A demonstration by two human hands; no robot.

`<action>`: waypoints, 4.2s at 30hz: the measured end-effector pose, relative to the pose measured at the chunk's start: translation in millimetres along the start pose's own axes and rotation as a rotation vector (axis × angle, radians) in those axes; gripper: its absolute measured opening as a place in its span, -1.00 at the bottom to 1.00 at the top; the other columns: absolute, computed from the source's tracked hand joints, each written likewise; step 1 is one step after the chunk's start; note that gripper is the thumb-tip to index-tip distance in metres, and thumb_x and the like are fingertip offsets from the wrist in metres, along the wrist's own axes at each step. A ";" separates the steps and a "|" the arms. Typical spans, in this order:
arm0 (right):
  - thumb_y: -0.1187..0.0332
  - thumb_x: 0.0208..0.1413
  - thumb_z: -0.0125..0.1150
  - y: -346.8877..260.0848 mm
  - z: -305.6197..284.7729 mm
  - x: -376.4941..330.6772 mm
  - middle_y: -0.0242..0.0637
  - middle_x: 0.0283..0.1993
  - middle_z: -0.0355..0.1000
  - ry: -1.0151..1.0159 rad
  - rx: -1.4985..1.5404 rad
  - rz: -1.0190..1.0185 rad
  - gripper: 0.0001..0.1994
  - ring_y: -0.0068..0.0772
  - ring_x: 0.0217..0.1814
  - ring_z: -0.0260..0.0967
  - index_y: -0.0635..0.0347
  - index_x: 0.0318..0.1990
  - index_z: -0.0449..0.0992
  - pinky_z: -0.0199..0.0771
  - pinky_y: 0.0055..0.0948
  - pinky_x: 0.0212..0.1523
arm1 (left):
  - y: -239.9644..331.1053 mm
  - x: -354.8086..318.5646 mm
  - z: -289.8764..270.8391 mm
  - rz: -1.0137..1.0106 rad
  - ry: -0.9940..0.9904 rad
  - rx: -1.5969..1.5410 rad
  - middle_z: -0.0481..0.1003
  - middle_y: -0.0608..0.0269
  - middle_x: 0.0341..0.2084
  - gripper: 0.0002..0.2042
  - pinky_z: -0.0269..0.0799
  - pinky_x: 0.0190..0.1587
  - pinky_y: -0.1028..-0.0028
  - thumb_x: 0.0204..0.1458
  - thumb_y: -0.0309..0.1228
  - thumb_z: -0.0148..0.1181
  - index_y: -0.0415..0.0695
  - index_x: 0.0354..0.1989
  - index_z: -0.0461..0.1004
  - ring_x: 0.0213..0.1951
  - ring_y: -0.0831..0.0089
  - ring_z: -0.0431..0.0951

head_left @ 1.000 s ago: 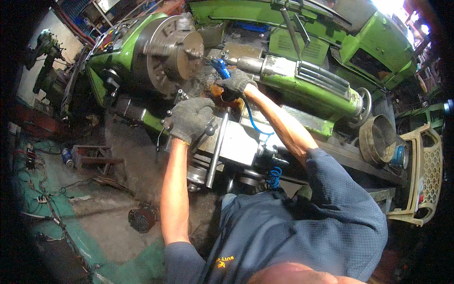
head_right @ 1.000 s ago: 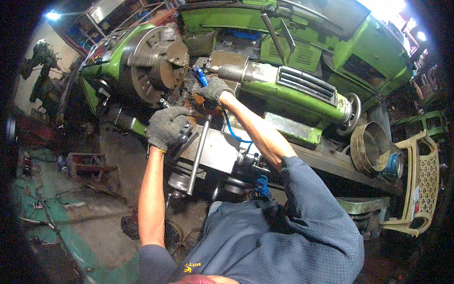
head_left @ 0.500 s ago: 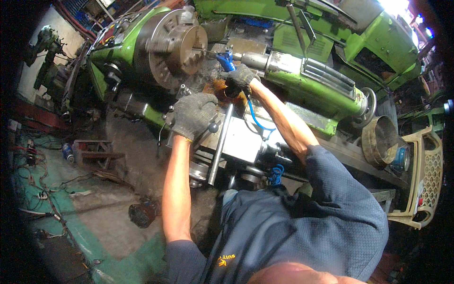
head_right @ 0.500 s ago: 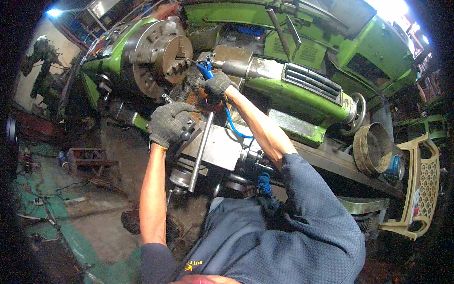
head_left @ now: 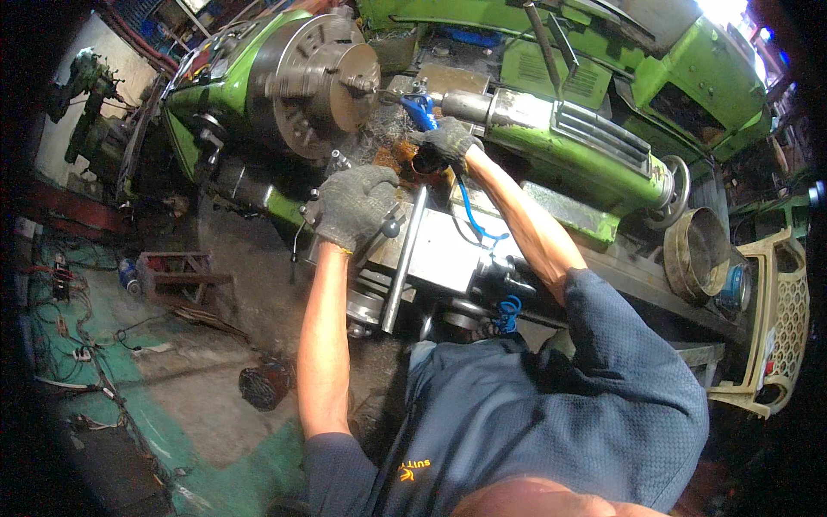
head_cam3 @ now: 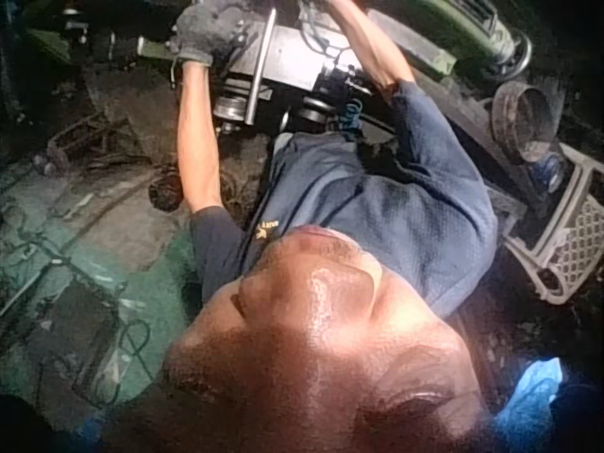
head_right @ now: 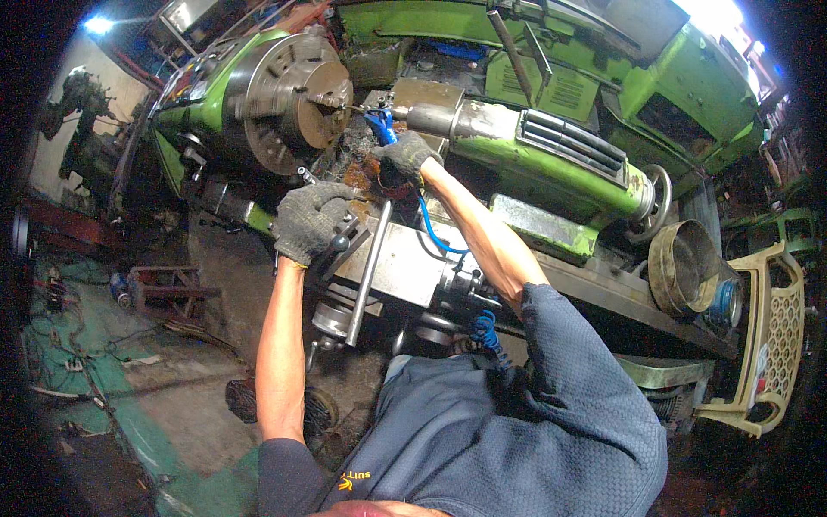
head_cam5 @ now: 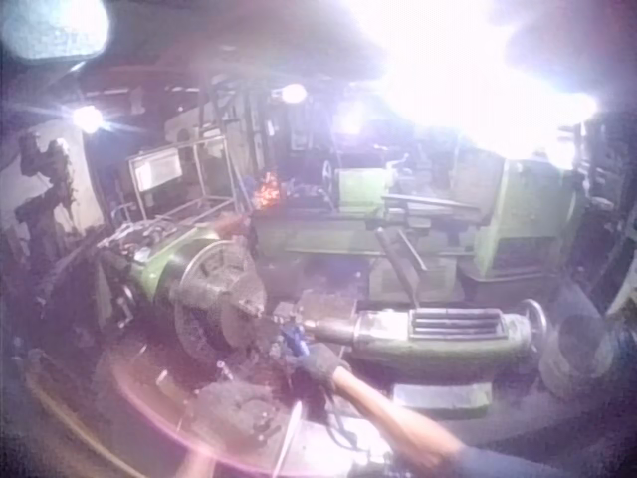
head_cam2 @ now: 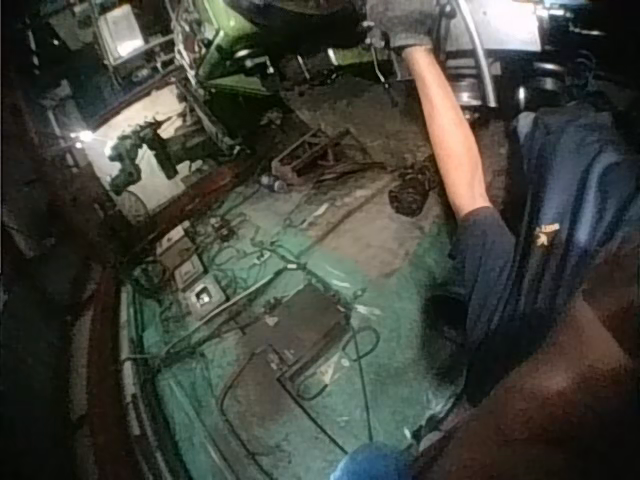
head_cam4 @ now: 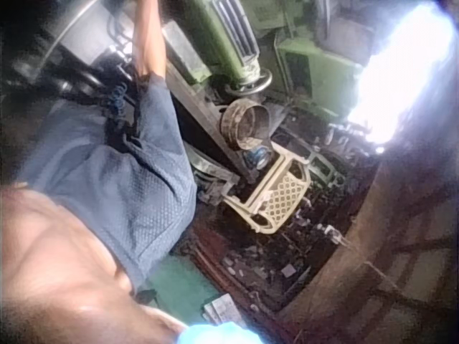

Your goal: The person operates a green metal lathe, using both hands to adjust the tool post and control levers while a cylindrical metal workpiece rotates. They periodically apply cutting fluid with a brush and clear metal shavings from the cutting area.

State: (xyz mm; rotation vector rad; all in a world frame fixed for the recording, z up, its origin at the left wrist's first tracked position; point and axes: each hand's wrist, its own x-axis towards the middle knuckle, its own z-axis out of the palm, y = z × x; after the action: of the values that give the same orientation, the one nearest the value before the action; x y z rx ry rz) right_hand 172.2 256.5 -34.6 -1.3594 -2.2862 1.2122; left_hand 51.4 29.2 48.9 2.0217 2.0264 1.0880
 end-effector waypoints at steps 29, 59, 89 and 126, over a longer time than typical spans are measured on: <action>-0.13 -0.19 0.41 16.2 -28.2 -80.5 -0.29 -0.59 0.54 0.017 0.177 -0.002 -0.52 -0.40 -0.54 0.53 0.19 -0.57 0.59 0.48 -0.35 -0.43 | 0.5 0.8 1.3 0.096 0.011 0.025 0.64 0.08 -0.44 -0.79 0.53 -0.24 0.38 0.00 -0.39 0.13 -0.22 -0.31 0.65 -0.37 0.32 0.66; -0.01 -0.03 0.38 491.0 -168.3 -301.1 -0.29 -0.51 0.50 1.073 0.154 0.597 -0.61 -0.38 -0.54 0.39 0.18 -0.34 0.57 0.40 -0.27 -0.50 | 10.8 -8.4 6.8 -0.135 -0.102 -0.312 0.60 0.24 -0.33 -0.78 0.45 -0.14 0.45 0.07 -0.46 0.10 -0.32 -0.22 0.60 -0.27 0.48 0.54; -0.06 0.08 0.30 111.2 -16.4 -147.0 -0.02 0.04 0.55 0.361 0.075 -0.014 -0.42 -0.16 0.08 0.54 0.24 0.09 0.54 0.46 -0.26 0.12 | -3.3 -4.0 4.9 0.143 0.097 -0.041 0.62 0.10 -0.40 -0.82 0.50 -0.25 0.35 -0.05 -0.42 0.20 -0.21 -0.32 0.65 -0.38 0.24 0.61; 0.26 0.13 0.34 -14.8 25.0 -87.2 -0.21 -0.29 0.63 0.509 0.294 -0.123 -0.78 -0.48 -0.24 0.59 0.17 -0.15 0.64 0.58 -0.44 -0.19 | -40.0 -12.7 23.7 0.420 0.025 -0.059 0.51 0.20 -0.53 -0.89 0.44 -0.38 0.20 -0.13 -0.41 0.22 -0.09 -0.39 0.55 -0.47 0.17 0.53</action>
State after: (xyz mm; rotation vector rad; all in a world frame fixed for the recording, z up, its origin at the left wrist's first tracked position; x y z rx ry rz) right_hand 197.0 169.1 -21.2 -1.2243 -1.7367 0.9756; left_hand 31.5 32.5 5.1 2.4797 1.5914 1.2213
